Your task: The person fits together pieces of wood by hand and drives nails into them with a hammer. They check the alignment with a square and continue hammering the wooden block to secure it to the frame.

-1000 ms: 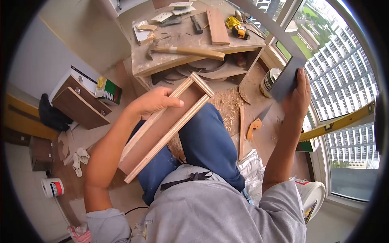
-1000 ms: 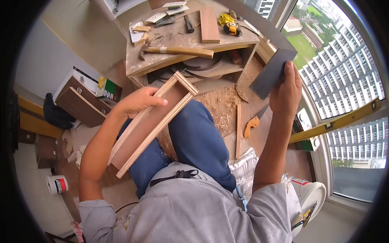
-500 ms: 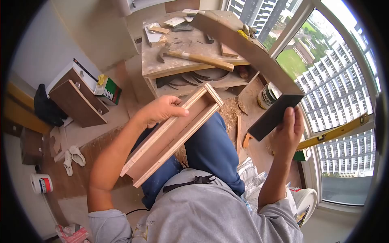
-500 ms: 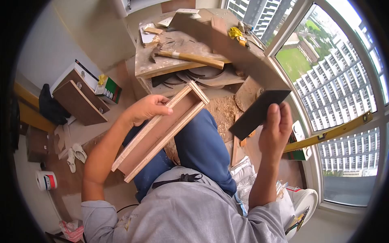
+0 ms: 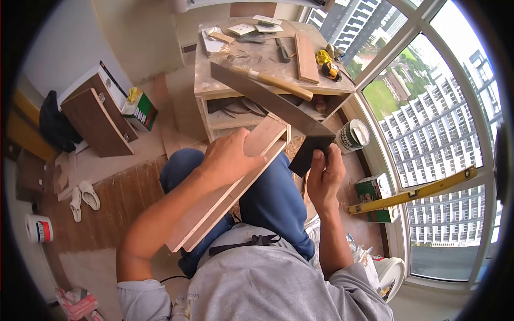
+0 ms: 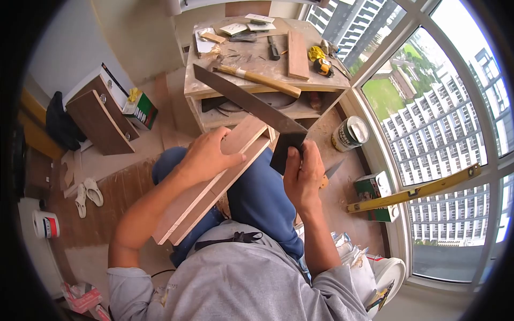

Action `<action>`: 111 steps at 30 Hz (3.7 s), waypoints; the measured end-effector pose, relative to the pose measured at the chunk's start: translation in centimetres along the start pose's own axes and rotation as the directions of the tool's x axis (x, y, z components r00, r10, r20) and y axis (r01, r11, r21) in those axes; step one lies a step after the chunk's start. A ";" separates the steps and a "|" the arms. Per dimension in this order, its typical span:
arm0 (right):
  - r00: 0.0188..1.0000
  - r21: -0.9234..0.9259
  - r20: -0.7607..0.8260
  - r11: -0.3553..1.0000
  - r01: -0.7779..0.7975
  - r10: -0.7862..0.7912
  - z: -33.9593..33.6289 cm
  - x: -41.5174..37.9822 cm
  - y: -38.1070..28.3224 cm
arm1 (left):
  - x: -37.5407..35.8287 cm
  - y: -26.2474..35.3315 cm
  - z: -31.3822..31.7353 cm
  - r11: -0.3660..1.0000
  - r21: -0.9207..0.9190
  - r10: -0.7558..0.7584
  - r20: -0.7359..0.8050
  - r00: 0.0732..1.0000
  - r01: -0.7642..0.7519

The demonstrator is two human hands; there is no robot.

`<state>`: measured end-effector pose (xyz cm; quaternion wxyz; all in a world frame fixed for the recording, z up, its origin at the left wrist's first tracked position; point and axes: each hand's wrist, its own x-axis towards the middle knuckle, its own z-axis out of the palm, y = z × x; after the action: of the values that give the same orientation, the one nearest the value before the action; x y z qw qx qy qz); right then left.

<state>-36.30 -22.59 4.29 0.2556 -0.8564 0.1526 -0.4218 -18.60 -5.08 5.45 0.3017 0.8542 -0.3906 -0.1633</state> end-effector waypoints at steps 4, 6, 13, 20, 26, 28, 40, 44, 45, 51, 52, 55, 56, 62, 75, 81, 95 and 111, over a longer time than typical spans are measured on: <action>0.994 0.116 -0.077 0.991 -0.074 0.083 -0.3 0.5 -0.7 | -0.4 0.0 -0.2 0.999 -0.040 0.009 -0.006 1.000 -0.009; 0.982 0.181 -0.104 0.974 -0.135 0.155 -0.9 0.5 -0.5 | -0.7 0.4 0.3 1.000 -0.017 -0.006 0.032 0.999 0.006; 0.953 0.313 -0.213 0.939 -0.144 0.217 -2.2 -0.1 -2.0 | -3.1 2.9 2.2 0.989 0.081 0.123 0.020 0.992 -0.125; 0.993 0.020 -0.116 1.000 -0.007 0.009 -1.8 -2.0 -3.0 | -5.6 5.2 2.8 0.866 0.151 0.500 -0.258 0.826 -0.477; 0.986 0.097 -0.063 0.983 0.158 -0.153 -2.1 -4.3 -5.5 | -5.7 5.1 3.4 0.796 0.037 0.602 -0.159 0.783 -0.604; 0.981 0.134 0.086 0.978 0.162 -0.175 -3.2 -4.5 -4.8 | -5.6 4.9 3.4 0.744 -0.085 0.634 -0.224 0.741 -0.662; 0.874 -0.320 0.292 0.821 0.473 -0.390 -13.6 3.9 -1.9 | -5.4 6.1 3.9 0.436 -0.222 0.822 -0.296 0.486 -0.872; 0.890 -0.250 0.343 0.884 0.395 -0.301 -14.4 4.3 -0.4 | -5.0 5.7 3.9 0.503 -0.316 0.770 -0.260 0.583 -0.805; 0.883 -0.216 0.340 0.888 0.407 -0.323 -14.4 4.5 -0.2 | -4.9 5.5 3.7 0.576 -0.153 0.746 -0.303 0.593 -0.803; 0.982 -0.161 -0.012 0.969 -0.187 0.187 -12.9 2.5 0.4 | -4.2 1.3 -0.4 0.929 -0.248 0.285 -0.001 0.959 -0.276; 0.975 -0.205 0.021 0.955 -0.213 0.222 -12.1 2.5 0.1 | -3.9 0.7 -0.2 0.950 -0.222 0.244 0.094 0.965 -0.219; 0.957 -0.133 0.045 0.952 -0.277 0.285 -8.2 1.4 -0.5 | -3.2 0.3 0.3 0.951 -0.297 0.177 0.280 0.944 -0.090; 0.936 -0.148 0.073 0.931 -0.332 0.346 -7.0 1.1 -1.3 | -3.1 0.2 0.4 0.950 -0.296 0.184 0.285 0.940 -0.096; 0.963 -0.320 0.128 0.929 -0.186 0.237 -1.4 -0.9 -2.6 | -2.7 0.8 0.9 0.972 -0.046 0.217 -0.220 0.951 -0.232; 0.960 -0.390 0.114 0.900 -0.195 0.258 -1.3 -1.6 -0.8 | 0.9 3.0 3.0 0.978 -0.147 0.155 0.023 0.988 -0.150; 0.960 -0.366 0.098 0.906 -0.212 0.264 -1.5 -1.8 -0.8 | 1.9 3.1 2.8 0.981 -0.178 0.086 0.044 0.995 -0.077; 0.859 0.309 0.167 0.802 -0.512 0.484 5.2 -6.1 5.5 | 4.4 -2.4 1.3 0.957 -0.291 -0.005 -0.028 1.000 -0.004; 0.542 0.431 0.526 0.345 -0.834 0.656 10.7 -1.9 4.5 | 9.6 -6.2 2.7 0.814 -0.555 0.231 0.038 0.972 -0.172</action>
<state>-29.09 -22.13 -4.97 0.7127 -0.5912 0.3404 -0.1635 -10.35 -10.29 -1.00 0.5286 0.6761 -0.4307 -0.2794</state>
